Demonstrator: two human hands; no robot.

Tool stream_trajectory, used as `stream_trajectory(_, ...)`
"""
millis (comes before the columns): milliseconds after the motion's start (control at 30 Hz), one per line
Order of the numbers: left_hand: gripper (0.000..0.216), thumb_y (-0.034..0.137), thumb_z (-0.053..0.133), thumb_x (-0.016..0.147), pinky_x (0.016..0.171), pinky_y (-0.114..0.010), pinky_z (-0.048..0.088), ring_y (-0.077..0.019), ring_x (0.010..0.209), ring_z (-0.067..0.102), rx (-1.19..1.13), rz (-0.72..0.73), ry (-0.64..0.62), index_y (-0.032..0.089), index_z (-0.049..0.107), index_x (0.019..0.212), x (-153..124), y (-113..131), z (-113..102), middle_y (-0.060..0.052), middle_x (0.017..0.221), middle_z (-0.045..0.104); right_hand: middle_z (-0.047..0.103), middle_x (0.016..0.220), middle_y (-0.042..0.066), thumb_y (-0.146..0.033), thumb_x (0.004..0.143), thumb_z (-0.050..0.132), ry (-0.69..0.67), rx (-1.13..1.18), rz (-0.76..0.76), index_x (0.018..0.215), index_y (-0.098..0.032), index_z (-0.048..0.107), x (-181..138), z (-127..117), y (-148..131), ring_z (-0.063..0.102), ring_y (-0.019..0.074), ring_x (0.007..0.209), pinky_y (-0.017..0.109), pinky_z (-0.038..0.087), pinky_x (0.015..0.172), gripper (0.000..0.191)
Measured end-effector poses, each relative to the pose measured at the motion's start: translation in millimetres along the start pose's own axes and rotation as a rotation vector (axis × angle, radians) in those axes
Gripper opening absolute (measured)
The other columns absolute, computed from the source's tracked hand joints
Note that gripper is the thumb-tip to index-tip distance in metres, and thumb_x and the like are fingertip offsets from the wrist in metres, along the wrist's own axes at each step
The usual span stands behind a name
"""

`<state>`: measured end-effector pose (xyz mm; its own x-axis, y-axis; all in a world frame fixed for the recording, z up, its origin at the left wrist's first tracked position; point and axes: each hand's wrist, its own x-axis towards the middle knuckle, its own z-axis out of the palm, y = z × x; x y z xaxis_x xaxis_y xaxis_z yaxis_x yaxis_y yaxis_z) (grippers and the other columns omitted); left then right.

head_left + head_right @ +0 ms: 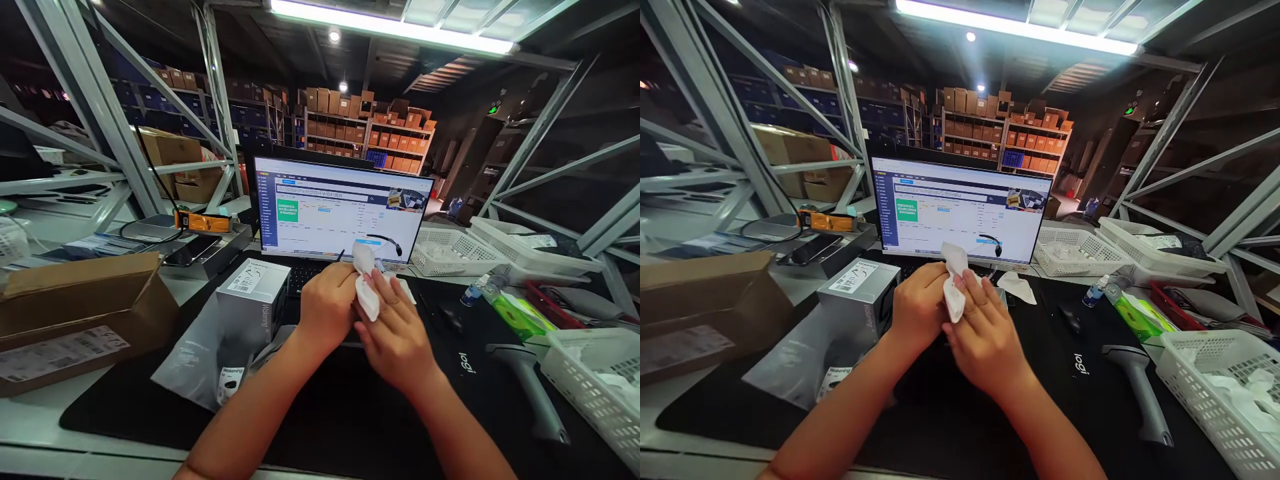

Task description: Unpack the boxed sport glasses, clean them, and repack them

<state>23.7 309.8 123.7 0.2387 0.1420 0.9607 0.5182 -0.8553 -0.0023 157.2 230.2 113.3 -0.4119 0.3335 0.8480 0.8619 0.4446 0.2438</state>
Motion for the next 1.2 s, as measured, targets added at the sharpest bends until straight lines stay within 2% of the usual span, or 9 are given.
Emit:
stream_trajectory(200, 0.019, 0.029, 0.06, 0.096, 0.072, -0.031, 0.055, -0.0214, 0.085, 0.071, -0.093, 0.003, 0.02, 0.016, 0.068, 0.084, -0.9, -3.1, -0.4, -0.008, 0.093, 0.077, 0.059, 0.144, 0.013, -0.012, 0.098, 0.054, 0.05, -0.034, 0.048, 0.147, -0.013, 0.05, -6.2, -1.6, 22.7, 0.043, 0.0273, 0.144, 0.052, 0.022, 0.127, 0.049)
stream_trajectory(367, 0.014, 0.029, 0.068, 0.092, 0.08, -0.029, 0.057, -0.0193, 0.089, 0.072, -0.185, 0.116, -0.037, 0.018, 0.066, 0.085, -0.4, 0.5, 0.1, -0.006, 0.097, 0.077, 0.052, 0.151, 0.01, -0.014, 0.1, 0.05, 0.11, -0.012, 0.222, 0.151, -0.022, 0.047, -12.0, -12.9, 45.1, 0.044, 0.0286, 0.144, 0.055, 0.026, 0.126, 0.052)
stream_trajectory(567, 0.019, 0.026, 0.059, 0.095, 0.069, -0.03, 0.054, -0.0201, 0.08, 0.071, -0.091, 0.05, 0.024, 0.017, 0.067, 0.08, 2.9, -7.7, -0.9, -0.008, 0.088, 0.077, 0.058, 0.144, 0.018, -0.004, 0.093, 0.053, 0.018, -0.014, 0.025, 0.152, -0.007, 0.041, -1.9, 0.1, 0.8, 0.039, 0.0293, 0.146, 0.053, 0.027, 0.126, 0.061)
stream_trajectory(700, 0.013, 0.023, 0.064, 0.091, 0.068, -0.031, 0.054, -0.021, 0.079, 0.071, -0.071, -0.036, 0.057, 0.017, 0.068, 0.08, 3.3, -7.7, -0.6, -0.008, 0.088, 0.077, 0.061, 0.142, 0.011, 0.003, 0.092, 0.05, 0.001, 0.037, -0.022, 0.149, -0.014, 0.048, -2.7, -4.1, 11.7, 0.045, 0.025, 0.143, 0.048, 0.029, 0.126, 0.06)
stream_trajectory(767, 0.006, 0.024, 0.069, 0.086, 0.074, -0.032, 0.056, -0.0217, 0.083, 0.072, -0.083, -0.095, 0.073, 0.017, 0.069, 0.085, 2.4, -5.6, 0.7, -0.007, 0.092, 0.077, 0.064, 0.139, 0.008, 0.0, 0.092, 0.051, 0.078, 0.08, 0.114, 0.141, -0.021, 0.06, -8.6, -7.0, 30.2, 0.054, 0.0249, 0.136, 0.048, 0.037, 0.122, 0.054)
stream_trajectory(833, 0.009, 0.022, 0.073, 0.082, 0.079, -0.032, 0.057, -0.0215, 0.086, 0.073, -0.103, -0.144, 0.096, 0.018, 0.068, 0.087, 1.1, -4.0, 2.4, -0.006, 0.092, 0.077, 0.07, 0.13, 0.007, -0.008, 0.093, 0.057, 0.24, 0.186, 0.431, 0.129, -0.025, 0.07, -15.1, -7.0, 48.2, 0.065, 0.0257, 0.124, 0.046, 0.048, 0.112, 0.042)
stream_trajectory(967, 0.013, 0.021, 0.076, 0.079, 0.08, -0.033, 0.058, -0.0225, 0.089, 0.073, -0.056, -0.194, 0.087, 0.018, 0.066, 0.087, -2.6, -2.6, 6.9, -0.006, 0.095, 0.077, 0.077, 0.112, 0.01, -0.029, 0.083, 0.075, 0.403, 0.852, 1.07, 0.114, -0.023, 0.077, -19.5, 2.2, 62.9, 0.075, 0.0274, 0.097, 0.044, 0.061, 0.089, 0.031)
stream_trajectory(1067, 0.027, 0.016, 0.079, 0.076, 0.081, -0.034, 0.06, -0.0254, 0.098, 0.072, 0.039, -0.237, -0.017, 0.017, 0.065, 0.1, -5.9, 0.2, 11.0, -0.009, 0.107, 0.075, 0.078, 0.108, 0.009, -0.033, 0.075, 0.082, 0.277, 1.228, 1.163, 0.109, -0.024, 0.078, -13.6, 10.3, 53.6, 0.076, 0.0235, 0.086, 0.035, 0.062, 0.076, 0.035)
stream_trajectory(1200, 0.044, 0.013, 0.08, 0.075, 0.08, -0.035, 0.061, -0.0269, 0.104, 0.071, 0.076, -0.222, -0.186, 0.015, 0.06, 0.115, -10.6, 8.0, 15.0, -0.012, 0.119, 0.072, 0.075, 0.115, 0.012, -0.039, 0.079, 0.078, 0.184, 1.318, 1.047, 0.119, -0.023, 0.074, -5.2, 14.1, 35.6, 0.074, 0.0235, 0.088, 0.033, 0.061, 0.073, 0.043)
